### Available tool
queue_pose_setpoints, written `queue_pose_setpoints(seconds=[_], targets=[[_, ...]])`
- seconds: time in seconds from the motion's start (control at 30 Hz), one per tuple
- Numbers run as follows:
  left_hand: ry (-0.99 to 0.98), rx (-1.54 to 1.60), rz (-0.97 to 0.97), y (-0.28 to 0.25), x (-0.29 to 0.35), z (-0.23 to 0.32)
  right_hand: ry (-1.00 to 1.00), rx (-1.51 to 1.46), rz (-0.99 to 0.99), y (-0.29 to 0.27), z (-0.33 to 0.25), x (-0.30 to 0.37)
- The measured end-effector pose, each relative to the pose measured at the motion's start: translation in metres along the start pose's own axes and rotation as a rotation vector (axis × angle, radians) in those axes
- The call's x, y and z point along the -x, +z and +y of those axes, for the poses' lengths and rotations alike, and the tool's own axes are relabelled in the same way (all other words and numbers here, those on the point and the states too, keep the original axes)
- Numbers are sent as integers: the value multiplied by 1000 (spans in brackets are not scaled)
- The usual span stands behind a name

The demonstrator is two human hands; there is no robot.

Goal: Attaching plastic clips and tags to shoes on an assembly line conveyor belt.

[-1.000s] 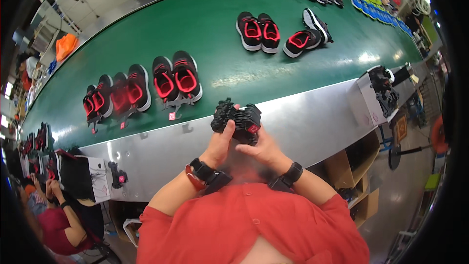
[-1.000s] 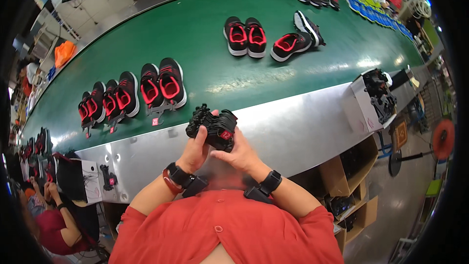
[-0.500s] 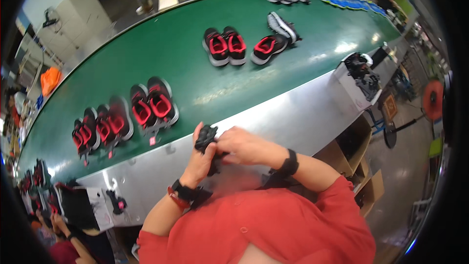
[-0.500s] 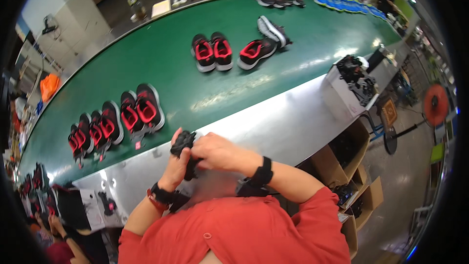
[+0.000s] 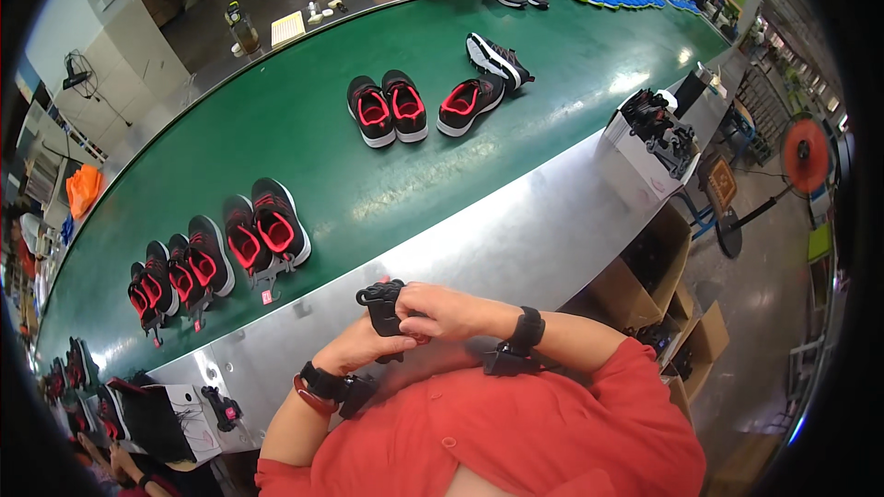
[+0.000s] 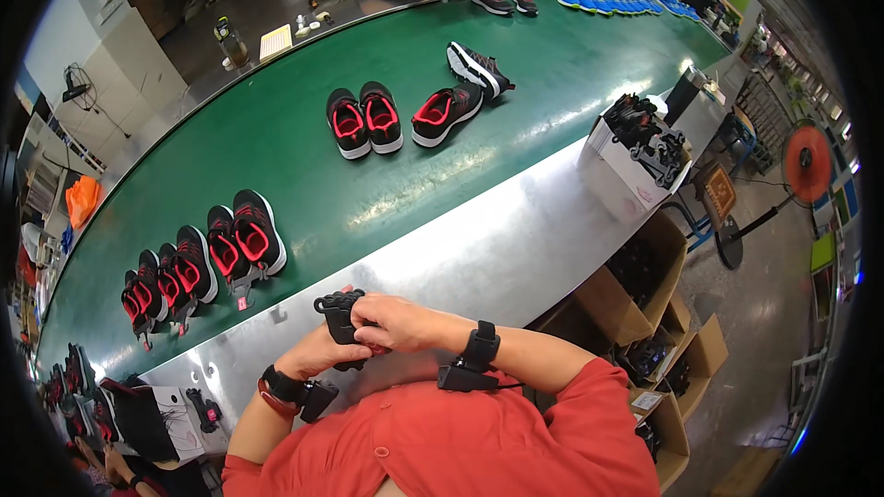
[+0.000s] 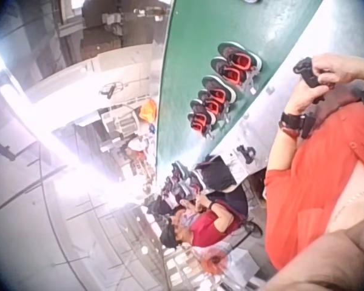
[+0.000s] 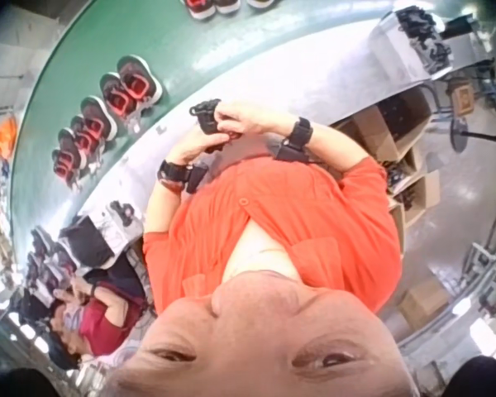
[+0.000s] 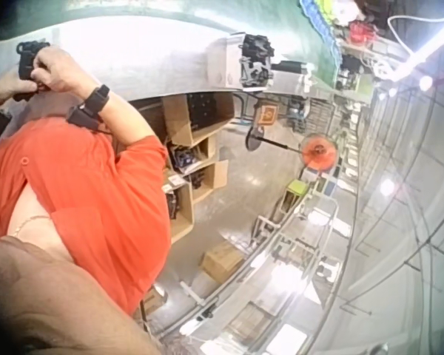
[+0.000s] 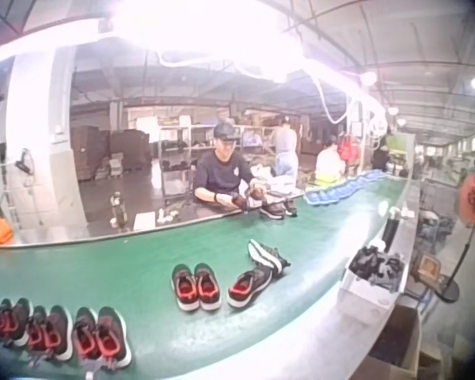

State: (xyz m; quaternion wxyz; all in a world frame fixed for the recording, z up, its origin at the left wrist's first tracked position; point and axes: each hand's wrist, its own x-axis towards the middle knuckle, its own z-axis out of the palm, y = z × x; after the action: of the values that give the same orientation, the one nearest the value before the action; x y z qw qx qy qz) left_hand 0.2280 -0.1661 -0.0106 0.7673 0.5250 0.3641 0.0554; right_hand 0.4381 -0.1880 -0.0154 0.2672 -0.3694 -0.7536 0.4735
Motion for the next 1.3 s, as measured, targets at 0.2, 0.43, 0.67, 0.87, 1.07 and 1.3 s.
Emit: queue_pose_setpoints(seconds=[0.2, 0.43, 0.67, 0.87, 1.07, 1.3], targets=[[22, 67, -105, 1, -13, -2, 239, -402, -26, -5, -7, 10], [-10, 99, -99, 10, -23, 3, 116, -342, 163, -1, -2, 11], [-33, -133, 12, 8, -31, -7, -24, -239, 358, -3, 10, 22], [92, -135, 14, 13, -32, -8, 100, -538, 271, -3, 14, 28], [15, -188, -76, 13, -26, 5, -156, -297, 193, -14, 16, 23], [-185, -114, -155, 14, -27, 12, -169, -263, 88, -18, 15, 21]])
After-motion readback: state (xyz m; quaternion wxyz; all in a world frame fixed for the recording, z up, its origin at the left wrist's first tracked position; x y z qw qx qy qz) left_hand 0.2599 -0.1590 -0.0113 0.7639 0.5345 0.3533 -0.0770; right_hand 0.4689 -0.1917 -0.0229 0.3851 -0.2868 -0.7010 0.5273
